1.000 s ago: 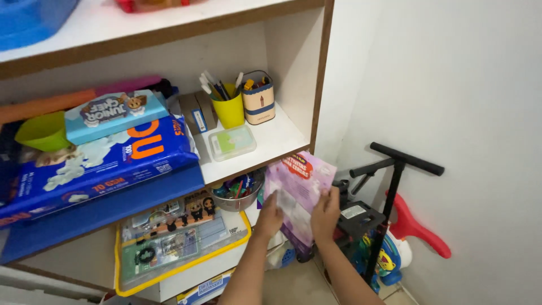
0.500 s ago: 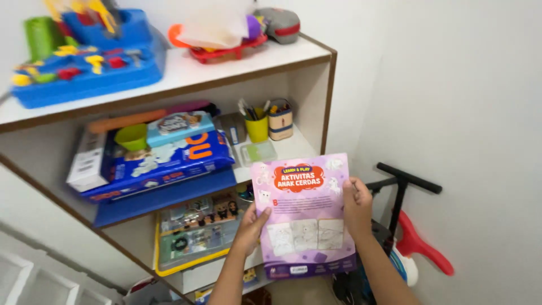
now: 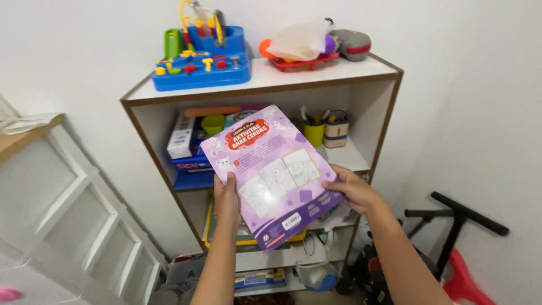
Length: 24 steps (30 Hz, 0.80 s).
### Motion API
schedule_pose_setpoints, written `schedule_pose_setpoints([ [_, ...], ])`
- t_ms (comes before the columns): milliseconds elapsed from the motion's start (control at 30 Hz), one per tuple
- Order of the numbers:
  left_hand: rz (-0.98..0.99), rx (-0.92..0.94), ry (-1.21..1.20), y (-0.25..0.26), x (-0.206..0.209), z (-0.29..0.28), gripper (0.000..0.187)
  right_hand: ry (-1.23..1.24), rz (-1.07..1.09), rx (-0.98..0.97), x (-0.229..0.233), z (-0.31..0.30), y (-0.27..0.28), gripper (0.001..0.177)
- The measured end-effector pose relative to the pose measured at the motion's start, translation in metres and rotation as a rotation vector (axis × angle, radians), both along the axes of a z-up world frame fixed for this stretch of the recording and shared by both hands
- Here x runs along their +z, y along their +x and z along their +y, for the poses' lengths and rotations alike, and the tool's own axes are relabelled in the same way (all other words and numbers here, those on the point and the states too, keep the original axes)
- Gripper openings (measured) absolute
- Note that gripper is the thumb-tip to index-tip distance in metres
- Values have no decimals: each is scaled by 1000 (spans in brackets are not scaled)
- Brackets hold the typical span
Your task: Organizing various items like books, bottles, toys, and stationery on two different shelf units.
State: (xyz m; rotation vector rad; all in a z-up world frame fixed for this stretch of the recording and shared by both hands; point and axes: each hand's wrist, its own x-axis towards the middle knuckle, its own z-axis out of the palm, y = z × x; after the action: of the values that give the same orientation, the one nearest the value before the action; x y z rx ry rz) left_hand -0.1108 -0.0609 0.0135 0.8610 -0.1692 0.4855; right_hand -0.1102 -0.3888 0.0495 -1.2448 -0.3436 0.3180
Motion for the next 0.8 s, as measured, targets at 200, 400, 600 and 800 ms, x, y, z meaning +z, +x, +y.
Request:
schedule_pose_setpoints([
  [200,29,-102,94,-9,-4,34,56,-2,46,100,2,45,-3,54],
  [400,332,-144,296,-70,65,19,82,8,-114,-113,24,63,-15,63],
  [600,-126,43,695,-41,12,34,87,-158,-157,-112,8,60,1,63],
  [800,324,461,1065,-60,24,-15,79,-574,-637,-509,-21,97,4,60],
])
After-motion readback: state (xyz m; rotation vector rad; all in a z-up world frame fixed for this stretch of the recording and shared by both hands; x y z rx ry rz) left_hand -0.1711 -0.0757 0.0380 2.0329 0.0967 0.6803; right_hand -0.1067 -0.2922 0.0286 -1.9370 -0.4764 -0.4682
